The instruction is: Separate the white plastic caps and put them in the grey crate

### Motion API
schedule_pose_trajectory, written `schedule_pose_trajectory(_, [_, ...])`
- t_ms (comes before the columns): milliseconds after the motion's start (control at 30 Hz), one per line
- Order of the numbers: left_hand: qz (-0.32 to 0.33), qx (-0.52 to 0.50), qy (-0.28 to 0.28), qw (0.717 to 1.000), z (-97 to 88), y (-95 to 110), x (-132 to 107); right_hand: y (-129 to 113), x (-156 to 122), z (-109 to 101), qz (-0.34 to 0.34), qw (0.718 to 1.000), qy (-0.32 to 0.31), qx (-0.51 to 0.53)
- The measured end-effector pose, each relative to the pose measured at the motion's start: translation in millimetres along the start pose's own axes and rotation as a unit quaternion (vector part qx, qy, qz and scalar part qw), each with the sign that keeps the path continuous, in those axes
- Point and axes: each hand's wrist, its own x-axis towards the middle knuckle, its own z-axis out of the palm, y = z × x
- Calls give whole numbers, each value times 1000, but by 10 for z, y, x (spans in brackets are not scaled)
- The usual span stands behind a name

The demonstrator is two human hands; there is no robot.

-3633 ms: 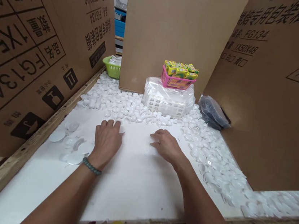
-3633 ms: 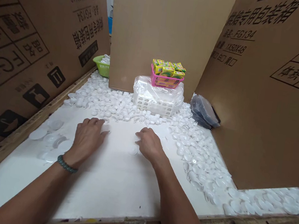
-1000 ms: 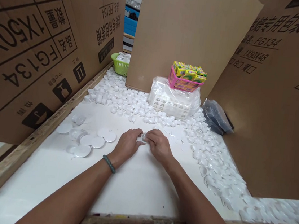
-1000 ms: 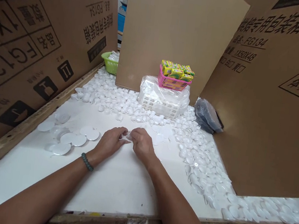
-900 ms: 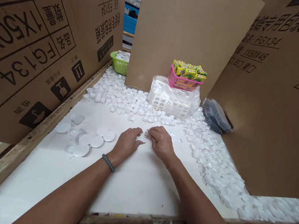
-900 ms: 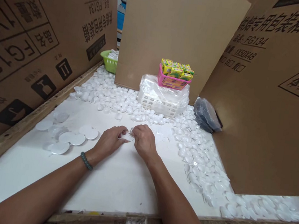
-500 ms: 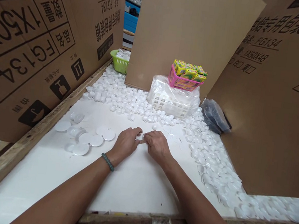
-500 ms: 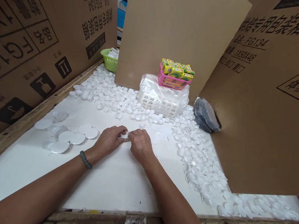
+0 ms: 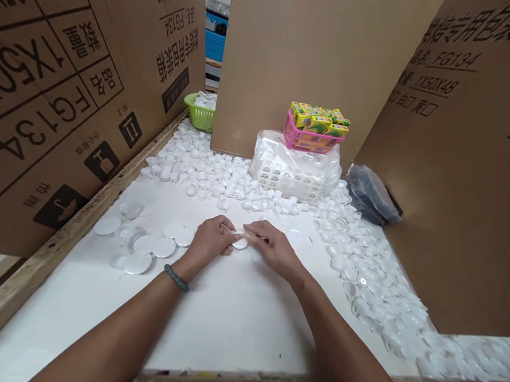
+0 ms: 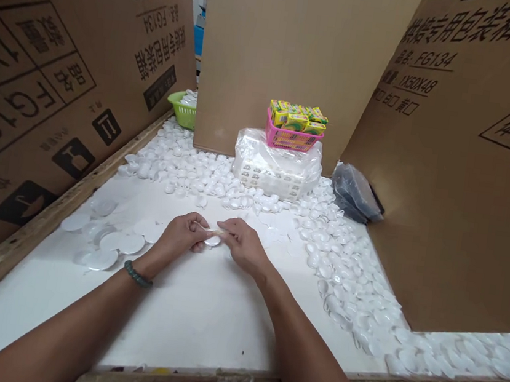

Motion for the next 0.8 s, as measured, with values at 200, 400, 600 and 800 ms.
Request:
schedule_pose_trajectory(200, [-57,13,5,998,-24,-10,38,68,83,53,-64,985,-35,-159])
schedule_pose_trajectory(400, [-92,18,-20,995,-36,-44,108,69,127,58,0,994,-27,-108])
schedule_pose_trajectory(600, [-34,28,-28,999,-56,-3,53,12,39,91,-8,994,-28,-107])
schedule_pose_trajectory(800, [-49,-15,-17,999,-56,-19,42,-44,19,75,10,988,-19,-154])
